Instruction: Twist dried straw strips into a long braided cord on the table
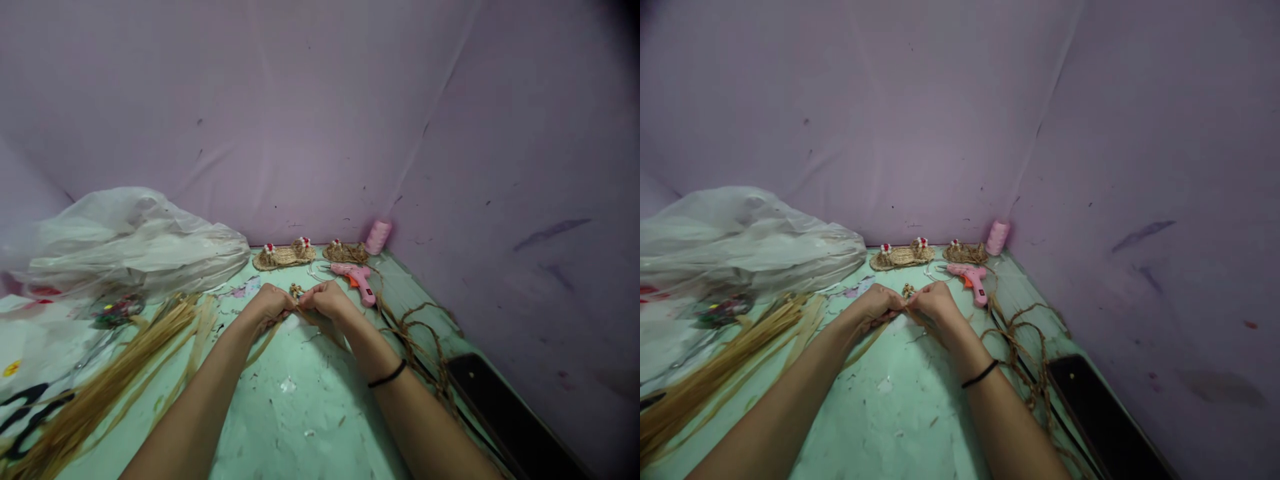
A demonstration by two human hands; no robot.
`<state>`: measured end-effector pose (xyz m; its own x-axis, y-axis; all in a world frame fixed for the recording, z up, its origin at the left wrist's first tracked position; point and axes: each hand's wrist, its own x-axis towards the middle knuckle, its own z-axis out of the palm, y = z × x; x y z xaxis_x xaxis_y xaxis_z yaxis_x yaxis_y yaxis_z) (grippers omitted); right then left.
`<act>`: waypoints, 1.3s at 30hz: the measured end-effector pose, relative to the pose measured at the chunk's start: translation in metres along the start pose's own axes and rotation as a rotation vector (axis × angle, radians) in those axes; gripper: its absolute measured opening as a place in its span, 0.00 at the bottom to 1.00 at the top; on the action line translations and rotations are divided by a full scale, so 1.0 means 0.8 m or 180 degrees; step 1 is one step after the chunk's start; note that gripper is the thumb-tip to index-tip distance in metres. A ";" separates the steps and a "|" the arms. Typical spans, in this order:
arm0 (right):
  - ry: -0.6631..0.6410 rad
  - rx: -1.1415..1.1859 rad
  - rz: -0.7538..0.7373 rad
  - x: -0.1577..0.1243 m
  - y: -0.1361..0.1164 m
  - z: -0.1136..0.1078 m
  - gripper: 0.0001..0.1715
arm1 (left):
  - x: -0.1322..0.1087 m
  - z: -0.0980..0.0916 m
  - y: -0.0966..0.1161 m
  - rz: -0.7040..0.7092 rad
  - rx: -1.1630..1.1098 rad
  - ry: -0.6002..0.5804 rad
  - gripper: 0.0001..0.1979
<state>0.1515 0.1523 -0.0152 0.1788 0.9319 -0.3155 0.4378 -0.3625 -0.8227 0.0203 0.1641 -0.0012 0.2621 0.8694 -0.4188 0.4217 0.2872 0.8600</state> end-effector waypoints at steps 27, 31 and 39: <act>0.0096 -0.2136 -0.0876 -0.058 -0.041 0.009 0.12 | 0.009 -0.016 -0.017 0.0255 -0.0056 -0.0597 0.09; -0.0030 -0.2005 -0.1048 -0.052 -0.035 0.002 0.13 | 0.009 -0.016 -0.015 0.0346 0.0045 -0.0515 0.07; 0.0347 -0.0770 -0.0846 -0.014 -0.012 -0.003 0.10 | 0.014 -0.016 -0.012 0.0170 -0.0365 -0.0401 0.09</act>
<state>0.1479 0.1457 -0.0027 0.1178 0.9921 -0.0430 0.6748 -0.1117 -0.7295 0.0078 0.1764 -0.0105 0.3912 0.8295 -0.3986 0.3043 0.2922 0.9067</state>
